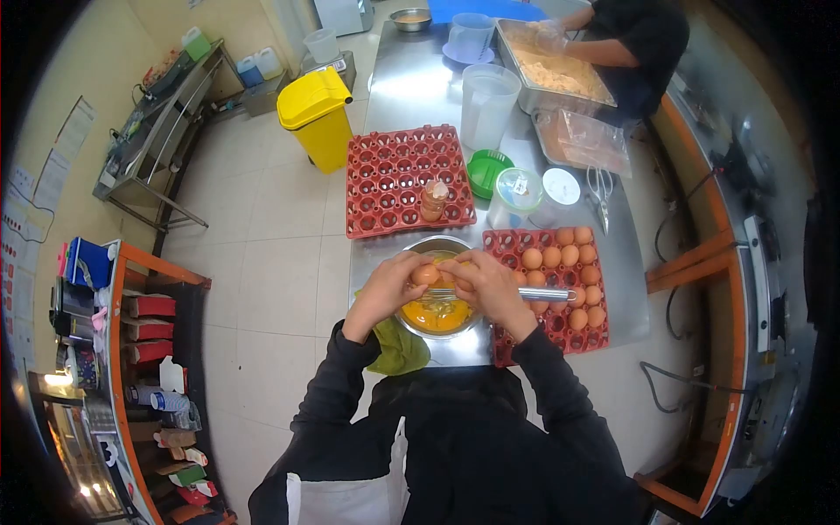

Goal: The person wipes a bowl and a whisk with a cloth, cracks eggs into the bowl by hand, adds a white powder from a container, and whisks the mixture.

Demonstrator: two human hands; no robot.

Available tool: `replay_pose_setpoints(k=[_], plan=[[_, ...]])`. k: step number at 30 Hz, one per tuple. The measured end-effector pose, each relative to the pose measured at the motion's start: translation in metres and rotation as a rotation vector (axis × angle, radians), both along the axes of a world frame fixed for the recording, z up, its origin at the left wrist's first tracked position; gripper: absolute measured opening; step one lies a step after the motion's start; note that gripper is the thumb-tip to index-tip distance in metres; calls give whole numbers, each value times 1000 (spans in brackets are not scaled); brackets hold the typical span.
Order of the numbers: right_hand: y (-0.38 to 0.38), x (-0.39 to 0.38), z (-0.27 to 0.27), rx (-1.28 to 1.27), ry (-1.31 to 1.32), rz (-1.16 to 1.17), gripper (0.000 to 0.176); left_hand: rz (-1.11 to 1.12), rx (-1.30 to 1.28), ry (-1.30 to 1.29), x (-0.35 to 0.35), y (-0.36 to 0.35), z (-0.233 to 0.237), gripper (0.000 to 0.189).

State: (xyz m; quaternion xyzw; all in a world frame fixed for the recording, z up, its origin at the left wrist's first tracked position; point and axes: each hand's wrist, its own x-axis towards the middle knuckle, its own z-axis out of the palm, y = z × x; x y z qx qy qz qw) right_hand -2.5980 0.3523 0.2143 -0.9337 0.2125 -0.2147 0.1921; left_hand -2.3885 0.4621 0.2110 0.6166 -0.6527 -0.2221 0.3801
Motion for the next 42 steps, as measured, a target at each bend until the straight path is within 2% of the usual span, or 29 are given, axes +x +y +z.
replay_pose_setpoints(k=[2,5,8,10,14,17,18,21,22,26,29,32,36,37,39,40,42], plan=[[1,-1,7,-51,2,-5,46,-20,-18,-148,0,1,10,51],[4,-2,26,-61,-61,-41,38,28,98,-216,-7,7,48,53],[9,-5,33,55,-136,-90,40,63,4,-170,-12,9,64,51],[13,-7,23,217,-171,-132,45,63,-42,-151,-11,6,45,51],[7,-13,-14,417,-294,-172,39,97,-14,-4,-7,3,1,51],[14,-14,-17,702,-433,-208,40,238,109,561,-12,7,11,47],[15,-15,-12,822,-438,-223,41,206,40,758,-14,5,7,48],[24,-10,-8,1202,-488,-207,50,129,-3,1006,-26,2,-1,49],[29,-8,-8,1332,-511,-190,54,131,33,948,-30,2,-6,50],[41,1,0,1468,-554,-151,66,134,27,886,-34,5,-9,54],[36,0,0,1498,-546,-123,67,75,31,691,-24,4,-1,53],[30,0,-1,1393,-474,-47,71,77,18,478,-21,-1,10,51],[28,5,19,1287,-474,-41,80,106,-76,458,-9,-22,5,49],[27,4,16,1226,-483,-67,80,158,-130,370,0,-30,4,47],[26,1,9,1103,-500,-118,78,262,-239,192,23,-51,-5,43],[25,-2,8,1067,-502,-118,76,318,-198,272,33,-62,-12,43],[26,-10,13,1086,-499,-164,75,294,-127,18,65,-90,-46,45]])
